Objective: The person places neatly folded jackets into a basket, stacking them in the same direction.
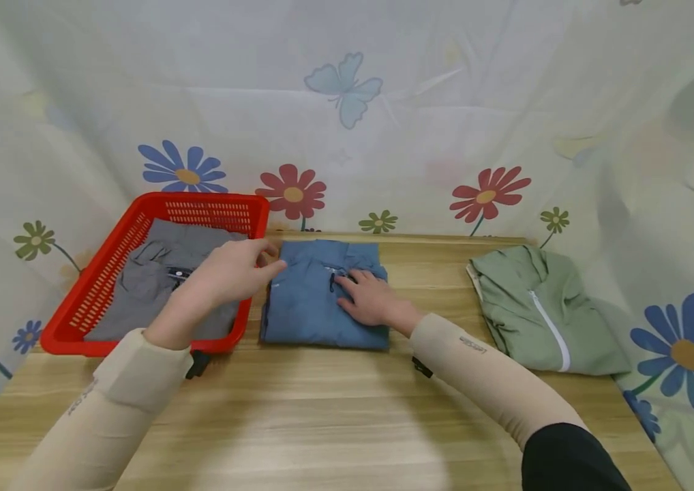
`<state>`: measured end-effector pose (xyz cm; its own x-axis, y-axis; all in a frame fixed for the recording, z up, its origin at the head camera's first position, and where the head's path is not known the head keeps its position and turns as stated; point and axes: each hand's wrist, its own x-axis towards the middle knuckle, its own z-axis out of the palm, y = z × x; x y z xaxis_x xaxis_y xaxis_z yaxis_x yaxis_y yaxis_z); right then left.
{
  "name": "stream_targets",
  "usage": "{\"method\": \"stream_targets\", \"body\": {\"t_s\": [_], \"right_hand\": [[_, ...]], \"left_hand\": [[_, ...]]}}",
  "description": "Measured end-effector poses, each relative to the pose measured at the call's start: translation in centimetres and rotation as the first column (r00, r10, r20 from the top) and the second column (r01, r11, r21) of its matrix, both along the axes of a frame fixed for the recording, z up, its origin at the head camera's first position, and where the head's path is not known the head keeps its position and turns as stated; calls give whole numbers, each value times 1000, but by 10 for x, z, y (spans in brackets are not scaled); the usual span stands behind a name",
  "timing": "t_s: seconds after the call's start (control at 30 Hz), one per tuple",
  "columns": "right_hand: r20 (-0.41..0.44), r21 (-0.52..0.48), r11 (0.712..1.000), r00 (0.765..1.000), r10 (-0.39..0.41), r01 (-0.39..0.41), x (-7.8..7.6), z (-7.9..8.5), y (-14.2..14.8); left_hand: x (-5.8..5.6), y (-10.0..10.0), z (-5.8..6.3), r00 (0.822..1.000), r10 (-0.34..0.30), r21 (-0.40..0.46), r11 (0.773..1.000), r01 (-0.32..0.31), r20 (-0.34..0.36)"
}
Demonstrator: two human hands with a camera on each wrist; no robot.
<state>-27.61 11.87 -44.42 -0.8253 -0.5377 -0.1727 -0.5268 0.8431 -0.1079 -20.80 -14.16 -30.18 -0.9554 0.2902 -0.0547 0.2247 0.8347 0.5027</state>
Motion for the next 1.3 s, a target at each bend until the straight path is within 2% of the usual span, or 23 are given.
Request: {"method": "stream_targets", "body": {"t_s": [0.2, 0.47, 0.73, 0.8, 0.9, 1.03, 1.1, 1.2, 1.3], "right_hand": [[12, 37, 999, 1000, -17, 17, 4, -2, 10], [1, 14, 1000, 1000, -12, 12, 7, -1, 27], [12, 14, 1000, 1000, -15, 15, 12, -1, 40], [18, 7, 1000, 1000, -22, 22, 14, -2, 43], [27, -1, 1000, 999, -25, 25, 16, -2, 46], [27, -33, 999, 1000, -15, 16, 18, -1, 51], [13, -81, 997, 1000, -3, 4, 20, 0, 54], [-43, -177, 984, 999, 9, -16, 24, 1, 59], [-104, -284, 959, 994, -16, -15, 28, 0, 64]], "left_hand": [[-2, 18, -13, 999, -27, 51, 998, 26, 22], [-4, 46, -30, 997, -68, 83, 994, 65, 45], [-5, 57, -59, 984, -75, 182, 982, 44, 163], [-4, 59, -66, 982, -75, 196, 980, 40, 176], [-1, 61, -78, 984, -72, 212, 977, 37, 161], [0, 64, -93, 991, -27, 243, 970, -6, 130], [0, 65, -99, 989, 19, 270, 961, -58, 146], [-1, 66, -107, 978, 76, 314, 940, -136, 194], [-3, 66, -112, 960, 113, 363, 909, -204, 258]]}}
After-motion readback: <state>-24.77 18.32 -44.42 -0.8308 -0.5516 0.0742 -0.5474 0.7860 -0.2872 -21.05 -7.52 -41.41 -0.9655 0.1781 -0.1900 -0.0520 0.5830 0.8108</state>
